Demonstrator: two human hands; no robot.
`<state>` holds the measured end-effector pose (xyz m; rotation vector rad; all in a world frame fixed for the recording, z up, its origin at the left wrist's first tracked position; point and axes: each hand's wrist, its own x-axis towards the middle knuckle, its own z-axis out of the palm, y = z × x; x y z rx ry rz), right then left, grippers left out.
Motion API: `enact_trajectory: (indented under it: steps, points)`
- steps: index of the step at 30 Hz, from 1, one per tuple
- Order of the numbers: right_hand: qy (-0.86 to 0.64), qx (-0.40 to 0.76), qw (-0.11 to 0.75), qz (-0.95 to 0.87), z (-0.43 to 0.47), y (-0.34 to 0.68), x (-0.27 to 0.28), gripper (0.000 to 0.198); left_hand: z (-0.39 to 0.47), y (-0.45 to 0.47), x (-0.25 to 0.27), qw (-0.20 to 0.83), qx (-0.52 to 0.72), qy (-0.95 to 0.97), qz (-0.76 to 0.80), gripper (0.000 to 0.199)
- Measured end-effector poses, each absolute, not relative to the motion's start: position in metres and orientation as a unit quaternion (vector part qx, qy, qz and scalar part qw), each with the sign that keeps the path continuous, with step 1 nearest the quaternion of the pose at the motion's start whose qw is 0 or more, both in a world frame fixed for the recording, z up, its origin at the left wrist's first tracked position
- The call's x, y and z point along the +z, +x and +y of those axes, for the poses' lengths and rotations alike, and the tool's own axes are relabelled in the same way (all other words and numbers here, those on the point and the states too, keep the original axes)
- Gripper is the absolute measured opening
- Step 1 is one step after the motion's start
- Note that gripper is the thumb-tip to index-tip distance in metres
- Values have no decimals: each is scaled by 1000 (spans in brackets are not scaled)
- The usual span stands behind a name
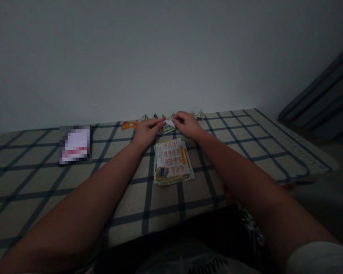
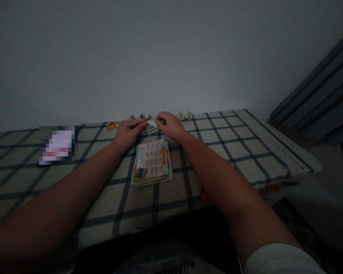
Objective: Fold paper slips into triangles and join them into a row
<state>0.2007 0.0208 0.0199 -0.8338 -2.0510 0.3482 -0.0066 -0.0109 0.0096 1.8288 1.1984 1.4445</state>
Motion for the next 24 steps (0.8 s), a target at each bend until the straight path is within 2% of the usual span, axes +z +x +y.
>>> enact_trajectory:
  steps: [13,18,24]
  points:
    - [-348,132,423,-826,17,201,23,13,-9,-7,9,242,538,687,424,32]
    - [-358,132,420,-824,19,202,22,14,-6,-8,7,238,531,693,426,37]
    - [-350,125,430,-823,18,202,23,17,-9,-6,9,283,544,654,444,44]
